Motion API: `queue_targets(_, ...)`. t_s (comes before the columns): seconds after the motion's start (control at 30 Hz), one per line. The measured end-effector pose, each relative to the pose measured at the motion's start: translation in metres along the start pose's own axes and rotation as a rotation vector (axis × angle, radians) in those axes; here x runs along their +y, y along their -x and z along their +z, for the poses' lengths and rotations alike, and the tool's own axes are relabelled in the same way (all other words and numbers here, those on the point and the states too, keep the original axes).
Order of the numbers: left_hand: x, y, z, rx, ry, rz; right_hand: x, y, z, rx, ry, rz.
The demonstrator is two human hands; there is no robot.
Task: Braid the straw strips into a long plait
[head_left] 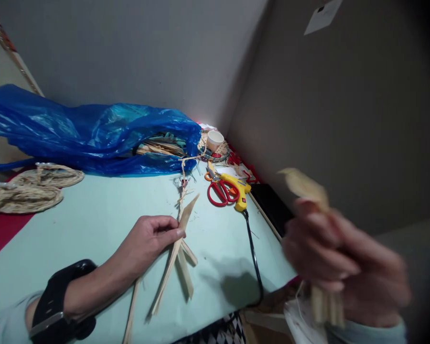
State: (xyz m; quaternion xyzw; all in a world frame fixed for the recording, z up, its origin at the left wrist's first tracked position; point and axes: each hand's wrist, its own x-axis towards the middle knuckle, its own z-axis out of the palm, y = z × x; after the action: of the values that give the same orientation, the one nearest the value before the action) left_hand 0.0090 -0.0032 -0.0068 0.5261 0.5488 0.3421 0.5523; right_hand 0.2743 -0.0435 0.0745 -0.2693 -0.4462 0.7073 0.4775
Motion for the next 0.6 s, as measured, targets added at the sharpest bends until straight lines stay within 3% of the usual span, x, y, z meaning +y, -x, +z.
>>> queue_targets(0.07, -0.001, 0.0, 0.0, -0.001, -0.003, 0.004, -0.021, -0.005, -0.009, 0.269, 0.277, -0.217)
queue_targets(0.17, -0.002, 0.001, 0.0, -0.007, -0.005, 0.005, -0.03, -0.034, -0.024, 0.514, 0.995, -0.265)
queue_targets(0.27, 0.0, 0.003, 0.0, -0.015, 0.001, -0.004, -0.009, -0.062, -0.027, 0.643, 1.171, -0.38)
queue_targets(0.33, 0.002, 0.004, -0.001, -0.026, 0.02, -0.006, 0.016, -0.069, -0.015, 0.52, 1.386, -0.526)
queue_targets(0.4, 0.003, 0.004, -0.001, -0.044, 0.047, 0.006, 0.044, -0.07, 0.004, 0.226, 1.336, -0.457)
queue_targets(0.47, 0.003, 0.004, -0.001, -0.054, 0.065, 0.032, 0.069, -0.071, 0.022, 0.05, 1.189, -0.345)
queue_targets(0.53, 0.002, 0.003, -0.002, -0.052, 0.073, 0.06, 0.084, -0.074, 0.034, 0.012, 1.047, -0.302)
queue_targets(0.6, 0.0, 0.004, -0.003, -0.046, 0.076, 0.067, 0.088, -0.078, 0.036, 0.059, 0.875, -0.261)
